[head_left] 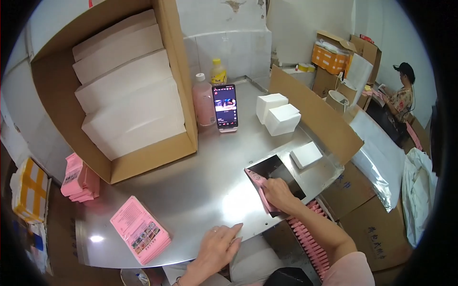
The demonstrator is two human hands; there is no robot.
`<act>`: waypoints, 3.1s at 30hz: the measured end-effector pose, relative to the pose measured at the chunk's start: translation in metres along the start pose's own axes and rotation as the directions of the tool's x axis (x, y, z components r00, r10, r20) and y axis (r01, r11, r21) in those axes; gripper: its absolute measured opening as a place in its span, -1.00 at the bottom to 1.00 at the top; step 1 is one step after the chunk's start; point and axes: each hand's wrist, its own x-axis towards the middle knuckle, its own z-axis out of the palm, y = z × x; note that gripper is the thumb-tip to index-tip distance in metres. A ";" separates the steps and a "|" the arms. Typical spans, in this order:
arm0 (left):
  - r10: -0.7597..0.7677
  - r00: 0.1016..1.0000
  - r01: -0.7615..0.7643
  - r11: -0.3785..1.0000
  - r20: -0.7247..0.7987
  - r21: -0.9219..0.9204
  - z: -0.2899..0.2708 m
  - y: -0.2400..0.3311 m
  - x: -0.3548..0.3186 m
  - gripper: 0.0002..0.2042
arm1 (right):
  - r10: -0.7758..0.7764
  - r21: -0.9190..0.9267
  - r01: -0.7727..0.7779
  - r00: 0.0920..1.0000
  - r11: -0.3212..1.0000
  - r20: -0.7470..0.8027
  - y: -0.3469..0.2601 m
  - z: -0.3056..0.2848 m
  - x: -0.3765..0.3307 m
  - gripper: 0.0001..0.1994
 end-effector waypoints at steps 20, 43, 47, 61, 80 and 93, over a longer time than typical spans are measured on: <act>-0.329 0.887 0.462 0.631 -0.325 0.623 -0.127 -0.085 -0.070 -0.84 | 0.013 -0.336 -0.214 0.859 0.917 -0.511 0.082 -0.055 0.001 -0.80; -0.107 0.993 0.120 0.935 -0.058 0.334 0.014 -0.010 0.014 -0.12 | -0.533 -0.178 0.519 0.845 0.836 -0.038 -0.087 -0.012 -0.042 -0.69; -0.081 0.943 0.183 0.936 -0.324 0.299 0.028 -0.021 0.033 -0.25 | -0.555 -0.272 0.557 0.827 0.785 0.090 -0.120 0.001 -0.020 -0.72; -0.173 0.965 0.253 0.818 -0.198 0.517 0.015 -0.022 0.018 -0.45 | -0.055 -0.365 -0.149 0.869 0.919 -0.492 0.090 -0.055 -0.014 -0.86; -0.026 0.997 0.054 0.920 -0.076 0.387 0.028 -0.023 0.025 -0.47 | -0.121 -0.186 0.005 0.779 0.982 -0.615 0.072 -0.077 -0.017 -0.64; -0.111 0.992 0.121 0.958 -0.051 0.260 0.015 0.014 0.029 -0.18 | -0.303 0.050 0.326 0.917 0.944 -0.260 -0.076 0.022 -0.007 -0.74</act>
